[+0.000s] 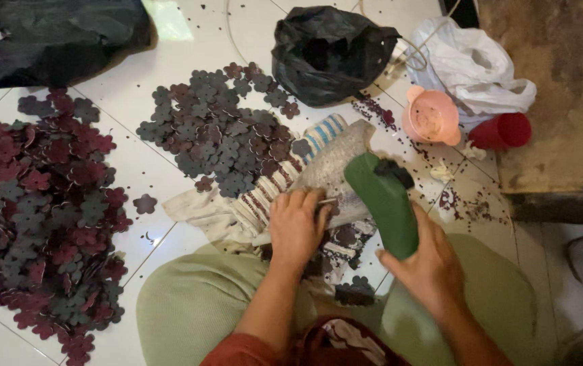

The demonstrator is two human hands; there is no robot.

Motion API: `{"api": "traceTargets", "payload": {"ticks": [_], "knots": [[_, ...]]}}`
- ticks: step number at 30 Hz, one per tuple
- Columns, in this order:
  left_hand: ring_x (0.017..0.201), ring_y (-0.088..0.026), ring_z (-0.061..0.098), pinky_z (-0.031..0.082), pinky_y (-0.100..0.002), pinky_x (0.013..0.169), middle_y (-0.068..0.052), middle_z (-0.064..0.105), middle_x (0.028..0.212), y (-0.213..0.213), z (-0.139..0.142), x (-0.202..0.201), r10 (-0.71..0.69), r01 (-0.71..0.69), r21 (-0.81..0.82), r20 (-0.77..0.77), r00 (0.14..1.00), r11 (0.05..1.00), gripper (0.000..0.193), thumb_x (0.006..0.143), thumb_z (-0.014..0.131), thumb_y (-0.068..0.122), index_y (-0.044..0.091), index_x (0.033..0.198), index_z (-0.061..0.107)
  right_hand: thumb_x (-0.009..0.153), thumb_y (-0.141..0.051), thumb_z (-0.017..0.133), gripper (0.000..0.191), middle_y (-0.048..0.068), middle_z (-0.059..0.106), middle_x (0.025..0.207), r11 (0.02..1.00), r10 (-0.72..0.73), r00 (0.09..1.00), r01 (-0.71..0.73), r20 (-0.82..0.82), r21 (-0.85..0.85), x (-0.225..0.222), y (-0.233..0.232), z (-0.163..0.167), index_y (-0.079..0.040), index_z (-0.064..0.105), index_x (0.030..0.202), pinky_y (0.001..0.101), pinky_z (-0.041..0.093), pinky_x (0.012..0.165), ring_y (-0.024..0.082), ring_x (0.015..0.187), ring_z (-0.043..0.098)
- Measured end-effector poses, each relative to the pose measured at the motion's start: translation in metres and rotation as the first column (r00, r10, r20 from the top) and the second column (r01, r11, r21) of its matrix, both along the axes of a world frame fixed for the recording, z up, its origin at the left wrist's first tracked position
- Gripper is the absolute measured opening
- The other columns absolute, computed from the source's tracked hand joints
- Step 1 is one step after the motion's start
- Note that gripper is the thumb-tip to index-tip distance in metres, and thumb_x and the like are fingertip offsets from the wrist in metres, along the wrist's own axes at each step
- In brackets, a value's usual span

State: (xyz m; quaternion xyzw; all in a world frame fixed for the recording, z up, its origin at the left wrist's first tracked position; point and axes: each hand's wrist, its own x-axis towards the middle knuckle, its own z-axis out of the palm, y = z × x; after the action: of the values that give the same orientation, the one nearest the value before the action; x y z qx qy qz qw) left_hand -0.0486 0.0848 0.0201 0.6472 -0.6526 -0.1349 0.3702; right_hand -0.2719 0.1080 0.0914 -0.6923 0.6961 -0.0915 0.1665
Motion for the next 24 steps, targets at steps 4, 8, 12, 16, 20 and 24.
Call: {"api": "traceTargets", "payload": {"ticks": [4, 8, 12, 16, 20, 24], "knots": [[0.096, -0.033, 0.059, 0.043, -0.046, 0.092, -0.010, 0.066, 0.095, 0.002, 0.001, -0.006, -0.032, 0.031, 0.014, 0.051, 0.998, 0.999, 0.026, 0.080, 0.080, 0.025, 0.012, 0.102, 0.074, 0.065, -0.038, 0.088, 0.109, 0.023, 0.057, 0.133, 0.998, 0.062, 0.998, -0.062, -0.017, -0.010, 0.002, -0.029, -0.025, -0.016, 0.034, 0.157, 0.0514, 0.046, 0.100, 0.044, 0.121, 0.055], [0.094, -0.033, 0.059, 0.044, -0.046, 0.086, -0.009, 0.066, 0.093, 0.000, -0.004, -0.007, 0.016, -0.016, 0.108, 0.004, 1.000, 0.994, 0.021, 0.079, 0.081, 0.025, 0.012, 0.094, 0.074, 0.066, -0.040, 0.089, 0.110, 0.024, 0.050, 0.143, 0.980, 0.178, 0.984, -0.177, 0.012, -0.086, 0.019, -0.050, -0.038, -0.009, 0.032, 0.155, 0.0517, 0.043, 0.104, 0.044, 0.125, 0.052], [0.089, -0.034, 0.060, 0.045, -0.046, 0.083, -0.010, 0.066, 0.089, -0.004, -0.005, -0.007, 0.014, -0.013, 0.106, -0.011, 1.000, 0.994, 0.020, 0.080, 0.082, 0.025, 0.010, 0.090, 0.072, 0.069, -0.041, 0.088, 0.105, 0.026, 0.052, 0.139, 0.908, 0.285, 0.958, -0.275, -0.016, -0.316, 0.023, -0.051, -0.037, 0.004, 0.038, 0.149, 0.0538, 0.041, 0.104, 0.045, 0.123, 0.053], [0.077, -0.030, 0.059, 0.043, -0.045, 0.074, -0.010, 0.066, 0.081, -0.008, -0.006, 0.015, 0.206, -0.192, 0.106, -0.145, 0.968, 0.976, 0.017, 0.086, 0.080, 0.022, 0.009, 0.095, 0.075, 0.087, -0.025, 0.083, 0.041, 0.013, 0.068, 0.115, 0.847, 0.399, 0.915, -0.343, 0.061, -0.405, 0.023, -0.029, -0.042, -0.007, 0.065, 0.119, 0.0494, 0.049, 0.097, 0.033, 0.108, 0.064], [0.080, -0.008, 0.058, 0.049, -0.027, 0.074, 0.001, 0.067, 0.092, -0.014, -0.017, 0.052, 0.409, -0.407, 0.167, -0.660, 0.631, 0.898, 0.020, 0.099, 0.067, 0.020, 0.005, 0.111, 0.072, 0.089, -0.016, 0.077, 0.017, 0.010, 0.066, 0.092, 0.775, 0.618, 0.735, -0.629, 0.279, -0.060, 0.040, -0.007, -0.062, -0.007, 0.070, 0.101, 0.0418, 0.057, 0.076, 0.027, 0.087, 0.067], [0.087, -0.005, 0.055, 0.046, -0.022, 0.080, 0.002, 0.067, 0.099, -0.019, -0.030, 0.062, 0.471, -0.444, 0.288, -0.794, 0.385, 0.848, 0.027, 0.106, 0.062, 0.025, 0.003, 0.117, 0.072, 0.077, -0.012, 0.080, 0.023, 0.013, 0.062, 0.091, 0.718, 0.668, 0.700, -0.696, 0.252, 0.029, 0.055, 0.001, -0.069, -0.005, 0.064, 0.091, 0.0465, 0.054, 0.073, 0.035, 0.088, 0.065]]}}
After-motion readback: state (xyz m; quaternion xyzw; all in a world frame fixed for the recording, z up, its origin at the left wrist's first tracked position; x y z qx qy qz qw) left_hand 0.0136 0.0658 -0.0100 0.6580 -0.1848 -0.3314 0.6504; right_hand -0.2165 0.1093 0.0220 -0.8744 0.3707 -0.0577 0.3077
